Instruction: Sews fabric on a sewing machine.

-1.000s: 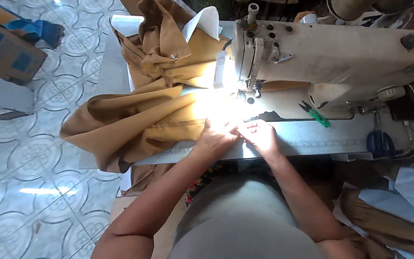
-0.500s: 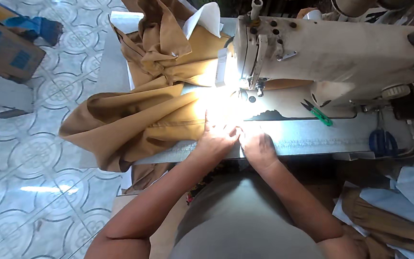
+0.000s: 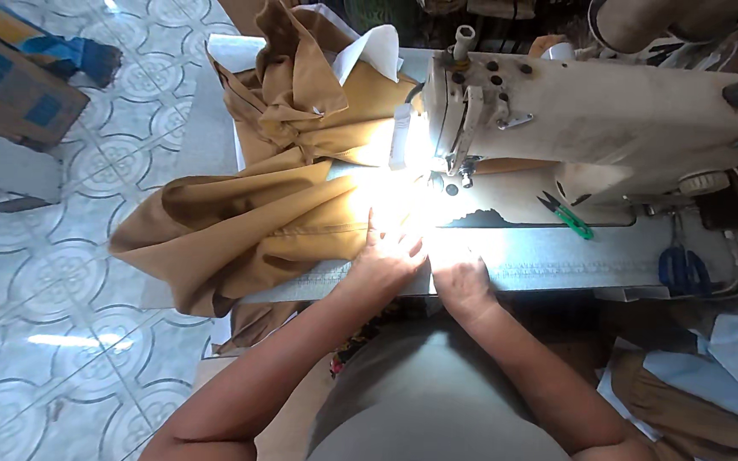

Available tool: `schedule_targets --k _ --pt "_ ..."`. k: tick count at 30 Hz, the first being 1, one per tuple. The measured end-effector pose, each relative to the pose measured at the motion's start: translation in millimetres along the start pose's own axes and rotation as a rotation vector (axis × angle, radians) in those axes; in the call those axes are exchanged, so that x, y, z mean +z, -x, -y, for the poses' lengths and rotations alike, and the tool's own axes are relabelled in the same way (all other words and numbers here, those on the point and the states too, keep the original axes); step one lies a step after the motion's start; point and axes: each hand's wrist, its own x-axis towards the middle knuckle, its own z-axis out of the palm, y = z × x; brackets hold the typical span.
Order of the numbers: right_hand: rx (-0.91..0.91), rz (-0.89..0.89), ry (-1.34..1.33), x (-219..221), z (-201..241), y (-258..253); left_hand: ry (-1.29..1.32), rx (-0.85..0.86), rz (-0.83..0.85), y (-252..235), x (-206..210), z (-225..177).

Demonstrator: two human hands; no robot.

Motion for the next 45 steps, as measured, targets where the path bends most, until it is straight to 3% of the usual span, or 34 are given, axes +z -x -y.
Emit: schedule_targets --k 8,13,17,21,24,26,29,34,36,38,42,45 --pt "0.050 -0.071 -0.173 14 -9 -29 0.117 0.002 -0.079 -18 8 26" --pt "0.077 0.043 -0.255 14 -16 -49 0.090 -0.008 -0.103 -38 10 42" --pt "0.068 0.161 -0.219 8 -20 -57 0.087 -0.034 -0.214 -53 11 52" --pt "0.059 0.070 -0.269 17 -26 -54 0.117 -0.005 -0.265 -55 18 57" --pt "0.128 -0.025 -0.443 20 -32 -43 0.248 0.014 -0.318 -56 23 58" --pt "0.190 -0.094 -0.465 25 -32 -39 0.409 -0.105 -0.267 -59 28 61" --pt "0.278 0.002 -0.487 21 -24 -43 0.676 -0.316 -0.133 -69 26 69" --pt "0.380 0.073 -0.535 22 -21 -70 0.985 -0.254 -0.112 -71 24 78" --pt "0.391 -0.022 -0.628 27 -24 -69 0.904 -0.229 -0.057 -65 13 76" --pt "0.446 -0.056 -0.842 29 -31 -66 0.610 -0.120 -0.063 -58 2 73" --pt "0.678 0.174 -1.385 -6 -33 -44 0.257 0.138 -0.311 -48 5 70" --pt "0.690 0.294 -1.260 -13 -28 -24 0.248 0.218 -0.278 -38 2 67"
